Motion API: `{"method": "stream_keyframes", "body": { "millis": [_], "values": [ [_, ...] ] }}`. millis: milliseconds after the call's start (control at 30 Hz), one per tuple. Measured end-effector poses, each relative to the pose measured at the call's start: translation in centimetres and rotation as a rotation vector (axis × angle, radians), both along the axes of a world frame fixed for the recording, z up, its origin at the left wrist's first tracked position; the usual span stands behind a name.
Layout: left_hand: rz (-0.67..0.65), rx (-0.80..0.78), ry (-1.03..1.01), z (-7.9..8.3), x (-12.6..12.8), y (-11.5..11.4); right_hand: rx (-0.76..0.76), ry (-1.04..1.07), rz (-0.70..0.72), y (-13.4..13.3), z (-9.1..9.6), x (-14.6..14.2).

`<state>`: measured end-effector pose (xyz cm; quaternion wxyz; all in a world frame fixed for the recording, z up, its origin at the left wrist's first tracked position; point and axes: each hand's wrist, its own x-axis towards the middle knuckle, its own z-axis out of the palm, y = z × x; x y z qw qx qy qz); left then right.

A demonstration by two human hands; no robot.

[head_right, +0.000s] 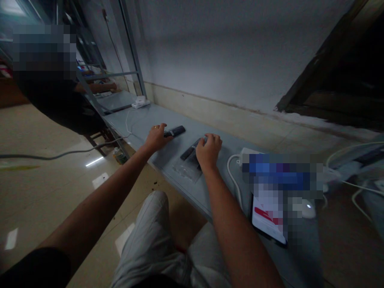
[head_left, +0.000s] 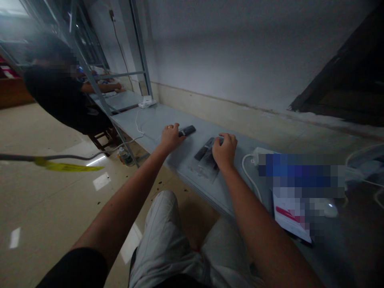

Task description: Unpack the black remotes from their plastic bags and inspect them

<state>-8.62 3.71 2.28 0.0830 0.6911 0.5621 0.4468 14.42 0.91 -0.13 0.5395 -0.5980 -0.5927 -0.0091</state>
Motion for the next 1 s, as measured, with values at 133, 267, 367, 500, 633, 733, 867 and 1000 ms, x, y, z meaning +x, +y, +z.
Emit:
{"method": "stream_keyframes", "body": {
  "millis": [133, 267, 367, 500, 633, 733, 867, 1000],
  "values": [
    [0.037, -0.144, 0.202, -0.8, -0.9, 1.5, 0.073, -0.019, 0.106, -0.6, 0.5, -0.8],
    [0.003, -0.119, 0.316, -1.4, -0.8, 1.7, 0.097, -0.088, 0.186, -1.3, 0.7, -1.6],
    [0.015, -0.081, 0.297, -1.5, -0.1, 1.4, 0.120, -0.138, 0.233, -1.7, 0.9, -1.9],
    [0.010, -0.091, 0.250, -1.7, 0.7, 0.8, 0.138, -0.166, 0.257, -1.8, 1.1, -2.1],
    [0.001, -0.111, 0.123, -1.9, 1.1, 0.3, 0.120, -0.148, 0.274, -1.9, 1.1, -2.3],
    [-0.032, -0.088, 0.016, -1.9, 1.1, 0.3, 0.113, -0.133, 0.289, -1.8, 1.1, -2.3],
    [-0.034, -0.134, -0.002, -1.4, 1.0, 0.5, 0.119, -0.138, 0.284, -1.8, 1.1, -2.3],
    [-0.070, -0.267, 0.388, -0.1, 0.8, -0.2, 0.117, -0.136, 0.283, -1.9, 1.1, -2.6]
  ]
}}
